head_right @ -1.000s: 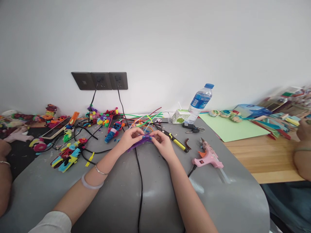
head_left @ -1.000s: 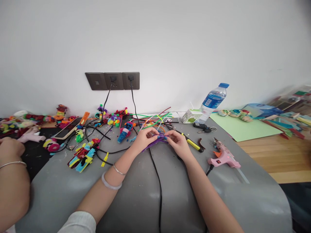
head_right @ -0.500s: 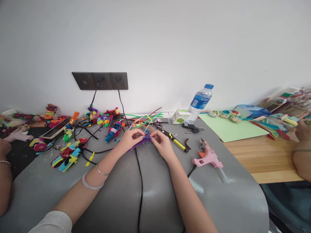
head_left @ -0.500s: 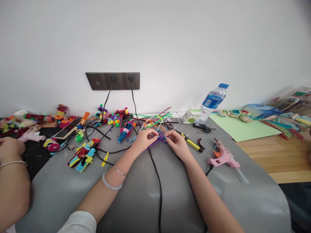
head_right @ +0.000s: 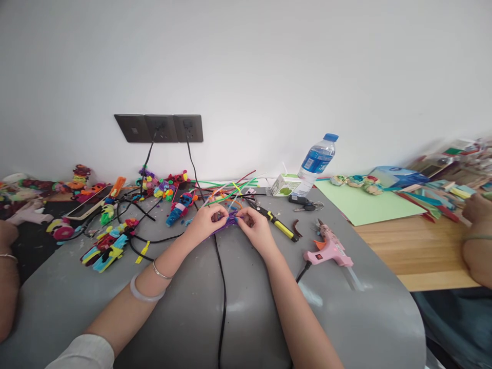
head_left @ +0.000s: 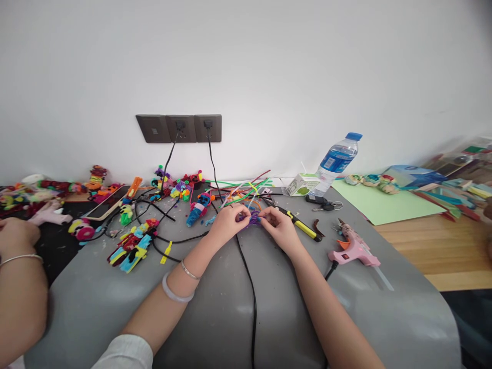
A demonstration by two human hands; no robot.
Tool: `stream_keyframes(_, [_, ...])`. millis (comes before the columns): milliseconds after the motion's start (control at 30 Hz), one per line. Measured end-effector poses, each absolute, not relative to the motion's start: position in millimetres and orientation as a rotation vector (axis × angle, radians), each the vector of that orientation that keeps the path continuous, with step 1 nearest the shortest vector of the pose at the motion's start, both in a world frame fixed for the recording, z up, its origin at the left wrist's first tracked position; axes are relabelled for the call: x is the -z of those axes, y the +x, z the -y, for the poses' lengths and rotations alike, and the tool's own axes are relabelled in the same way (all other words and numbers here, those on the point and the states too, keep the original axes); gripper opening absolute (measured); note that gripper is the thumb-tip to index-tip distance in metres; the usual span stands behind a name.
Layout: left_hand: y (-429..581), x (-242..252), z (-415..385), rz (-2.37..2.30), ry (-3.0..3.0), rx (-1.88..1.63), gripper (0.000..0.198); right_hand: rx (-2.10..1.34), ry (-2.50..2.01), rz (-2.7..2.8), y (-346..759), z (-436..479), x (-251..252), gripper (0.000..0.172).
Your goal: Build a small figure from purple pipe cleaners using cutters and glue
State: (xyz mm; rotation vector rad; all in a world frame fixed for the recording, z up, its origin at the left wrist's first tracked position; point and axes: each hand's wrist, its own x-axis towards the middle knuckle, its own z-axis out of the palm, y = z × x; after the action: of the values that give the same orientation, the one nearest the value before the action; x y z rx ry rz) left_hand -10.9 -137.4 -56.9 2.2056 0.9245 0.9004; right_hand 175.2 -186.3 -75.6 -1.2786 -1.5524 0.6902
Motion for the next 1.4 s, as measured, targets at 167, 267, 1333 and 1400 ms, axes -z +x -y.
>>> stream_keyframes(167, [-11.3, 57.4, 136.8, -0.923, 2.213, -0.907, 0.007, -0.659, -1.297, 1.575, 175.7, 185.1, 77.1, 0.012])
stream_keyframes(267, [-12.1, 57.4, 136.0, -0.937, 2.235, -0.891, 0.007, -0.637, -1.297, 1.595, 175.8, 185.8, 75.9, 0.013])
stream_keyframes(1333, [-10.4, 54.5, 137.7, -0.839, 2.200, -0.906, 0.008, -0.505, -1.311, 1.616, 172.5, 190.9, 71.6, 0.005])
stream_keyframes(1400, [-10.5, 54.5, 137.7, -0.836, 2.198, -0.912, 0.008, -0.501, -1.307, 1.615, 172.6, 190.9, 71.5, 0.005])
